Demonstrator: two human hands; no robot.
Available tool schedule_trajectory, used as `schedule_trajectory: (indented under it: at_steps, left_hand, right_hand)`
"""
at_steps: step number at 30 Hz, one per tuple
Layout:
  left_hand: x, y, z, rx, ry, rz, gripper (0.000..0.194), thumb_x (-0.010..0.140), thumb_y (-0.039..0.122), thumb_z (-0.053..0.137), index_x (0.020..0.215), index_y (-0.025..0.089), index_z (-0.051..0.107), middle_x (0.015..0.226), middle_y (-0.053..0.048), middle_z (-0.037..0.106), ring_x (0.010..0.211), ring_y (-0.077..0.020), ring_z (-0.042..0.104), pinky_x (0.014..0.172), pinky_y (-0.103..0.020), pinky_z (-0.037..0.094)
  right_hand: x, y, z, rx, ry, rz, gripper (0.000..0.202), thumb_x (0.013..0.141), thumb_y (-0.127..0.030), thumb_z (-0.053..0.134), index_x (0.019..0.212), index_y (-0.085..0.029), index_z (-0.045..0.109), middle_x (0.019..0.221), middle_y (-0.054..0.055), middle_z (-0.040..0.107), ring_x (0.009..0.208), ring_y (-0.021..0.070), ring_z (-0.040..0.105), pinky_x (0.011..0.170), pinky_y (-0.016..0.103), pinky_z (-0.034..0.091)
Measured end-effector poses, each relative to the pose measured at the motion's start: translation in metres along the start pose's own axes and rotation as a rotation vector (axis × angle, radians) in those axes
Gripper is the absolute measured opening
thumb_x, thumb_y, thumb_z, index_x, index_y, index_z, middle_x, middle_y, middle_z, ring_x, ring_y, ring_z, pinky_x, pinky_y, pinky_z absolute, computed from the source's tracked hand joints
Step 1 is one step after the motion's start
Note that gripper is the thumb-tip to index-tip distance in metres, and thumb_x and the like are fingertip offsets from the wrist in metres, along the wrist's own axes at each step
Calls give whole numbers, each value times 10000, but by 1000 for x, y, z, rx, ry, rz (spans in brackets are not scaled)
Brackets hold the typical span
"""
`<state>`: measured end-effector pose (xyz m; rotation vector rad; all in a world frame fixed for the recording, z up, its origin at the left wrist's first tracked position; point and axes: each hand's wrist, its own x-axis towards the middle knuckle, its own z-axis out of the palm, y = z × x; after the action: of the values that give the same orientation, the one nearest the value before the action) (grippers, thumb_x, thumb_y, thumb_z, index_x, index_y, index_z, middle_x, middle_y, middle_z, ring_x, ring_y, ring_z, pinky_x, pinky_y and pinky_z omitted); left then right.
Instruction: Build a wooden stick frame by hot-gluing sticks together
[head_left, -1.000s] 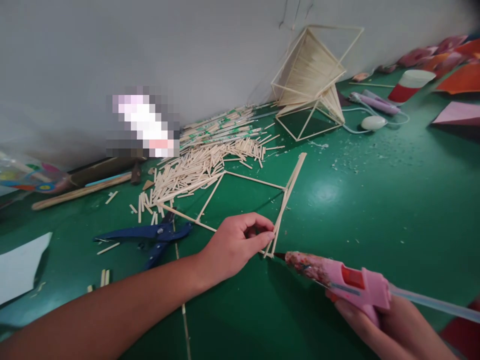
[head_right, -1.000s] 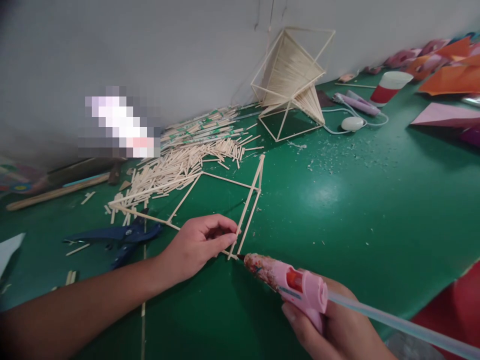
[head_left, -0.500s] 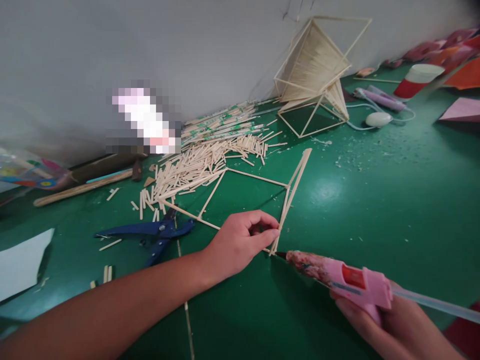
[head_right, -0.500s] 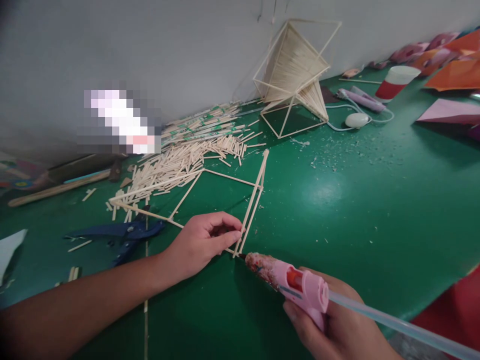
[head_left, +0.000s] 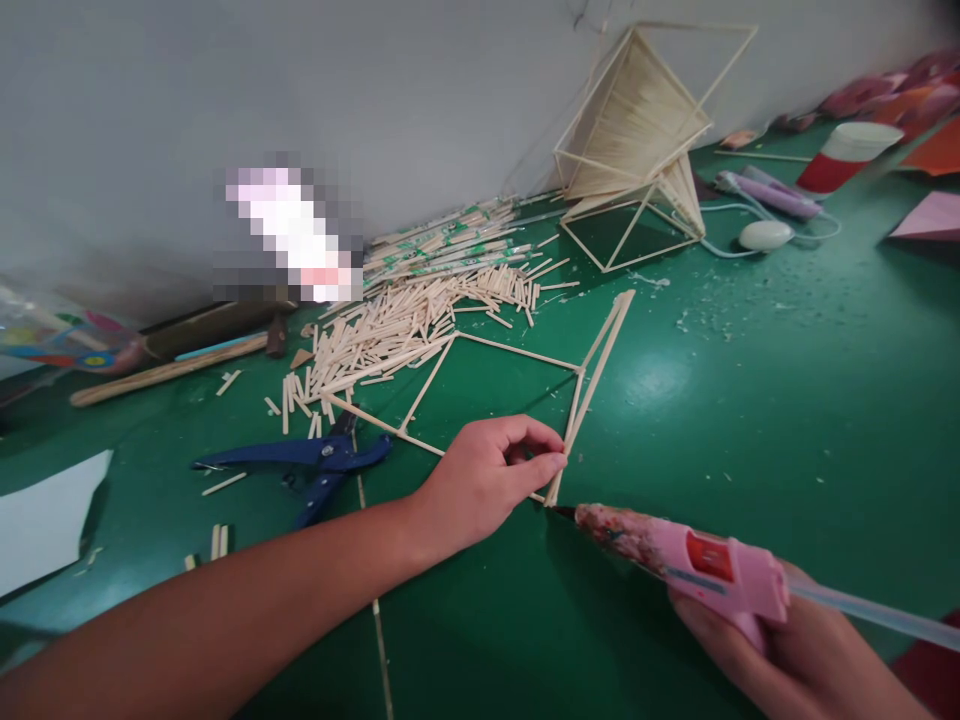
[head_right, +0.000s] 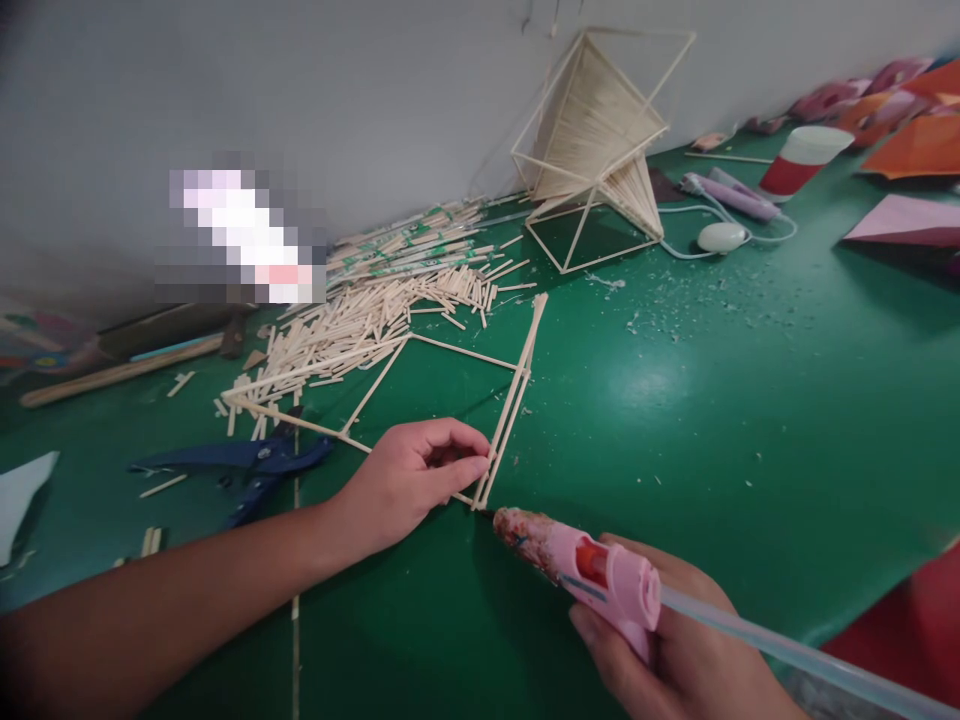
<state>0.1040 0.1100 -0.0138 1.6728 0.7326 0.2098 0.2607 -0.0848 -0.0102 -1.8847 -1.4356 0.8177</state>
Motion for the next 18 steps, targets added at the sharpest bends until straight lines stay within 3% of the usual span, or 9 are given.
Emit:
schedule_trajectory:
  at_steps: [4,9,18]
  left_hand:
    - [1,-1,0,-15,-5,11,142,810,287,632,863,165,680,695,27,621,540,-70,462,503,-184,372]
    - [1,-1,1,-28,-8,17,131,813,276,633,858,163,680,702,27,622,551,-67,465,506,-179,370]
    - [1,-1,1,-33,-6,23,125,813,269,636,858,161,683,705,28,620,560,-66,467,514,-178,375]
  right_hand:
    - [3,-3,-2,19,-16,-105,388,868,-360,534,1205,-221,666,1166,61,701,1033,290,675,866,356,565]
    - [3,1,0,-23,12,-173,383,884,-325,525,1246,-259,630,1212,28,677,1054,269,666,878,335,559]
    - [3,2,2,-76,14,-196,411,888,-286,521,1295,-298,579,1245,-6,658,1060,261,664,912,322,548]
